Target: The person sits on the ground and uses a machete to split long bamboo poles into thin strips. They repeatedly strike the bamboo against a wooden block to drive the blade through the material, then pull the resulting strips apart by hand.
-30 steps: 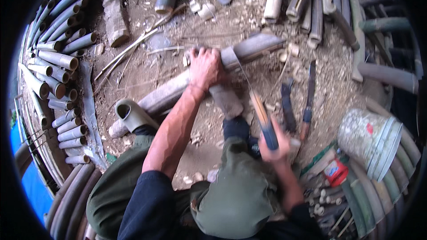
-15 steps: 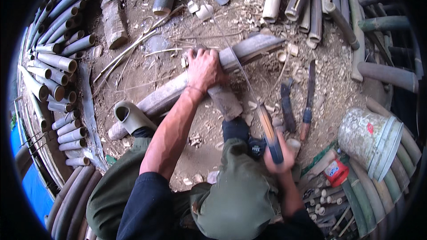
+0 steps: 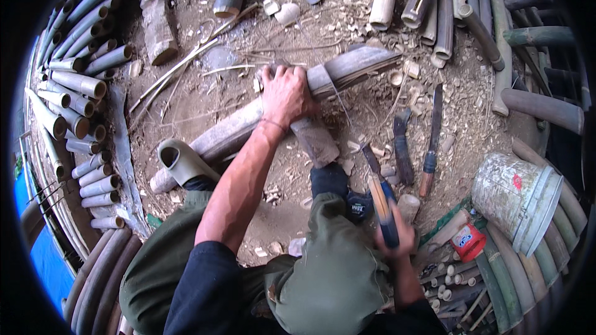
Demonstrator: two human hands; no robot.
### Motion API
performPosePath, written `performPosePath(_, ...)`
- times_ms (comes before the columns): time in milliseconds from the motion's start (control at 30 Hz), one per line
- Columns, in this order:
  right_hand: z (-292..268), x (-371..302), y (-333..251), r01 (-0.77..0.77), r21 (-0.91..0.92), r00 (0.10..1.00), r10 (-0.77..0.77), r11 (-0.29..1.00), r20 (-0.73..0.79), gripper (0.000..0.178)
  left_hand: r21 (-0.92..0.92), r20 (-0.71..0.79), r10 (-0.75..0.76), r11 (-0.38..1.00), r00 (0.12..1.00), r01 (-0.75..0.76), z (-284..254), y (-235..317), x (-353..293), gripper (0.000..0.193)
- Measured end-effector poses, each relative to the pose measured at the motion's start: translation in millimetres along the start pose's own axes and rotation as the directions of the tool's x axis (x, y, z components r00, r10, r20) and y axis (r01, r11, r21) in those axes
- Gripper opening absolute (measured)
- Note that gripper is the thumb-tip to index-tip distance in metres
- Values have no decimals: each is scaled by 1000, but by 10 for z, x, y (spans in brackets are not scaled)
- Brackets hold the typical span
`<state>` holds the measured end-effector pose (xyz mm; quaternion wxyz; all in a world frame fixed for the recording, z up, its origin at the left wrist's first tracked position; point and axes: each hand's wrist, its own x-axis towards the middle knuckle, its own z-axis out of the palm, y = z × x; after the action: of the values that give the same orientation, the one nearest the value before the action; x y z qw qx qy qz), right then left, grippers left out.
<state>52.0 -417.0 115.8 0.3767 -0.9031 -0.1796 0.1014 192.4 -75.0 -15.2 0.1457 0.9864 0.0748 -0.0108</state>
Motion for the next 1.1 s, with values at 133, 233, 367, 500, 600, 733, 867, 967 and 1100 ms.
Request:
performPosePath(133,-399,-615,-109,6,-128,993,10,992,120,56,-26,85,-48,998,995,51,-197,111,-33,61)
performPosePath(233,358,425,132,106,-32,991,-108,994,-79,63,-37,87,-31,999,996,35,-179,191,-1,60)
performPosePath(367,571,1338,-243,116,198,984,-86,973,-154,56,-39,75,19,999,997,-16,-113,159,23,64)
performPosePath(500,-132,-172,-126,20,-58,1000,-19,998,20,51,25,15,7,1000,1000,-7,68,-75,-18,66)
performPosePath(600,-374,-641,-53,-17,-50,996,21,999,84,52,-26,63,-20,999,998,22,-114,57,-14,63)
performPosePath(733,426,584,125,100,-61,990,-105,993,-91,56,-4,26,-9,1000,1000,9,-110,160,17,63)
performPosePath(867,676,1408,-227,129,216,979,-90,968,-184,55,-25,48,17,1000,999,-16,13,147,-35,66)
performPosePath(967,221,347,5,103,-17,984,-104,995,-147,54,-15,49,-3,1000,999,4,-73,58,9,65)
performPosePath(1100,-396,-610,-19,34,-106,998,-28,994,56,56,-23,112,-46,999,993,49,-221,117,-15,63)
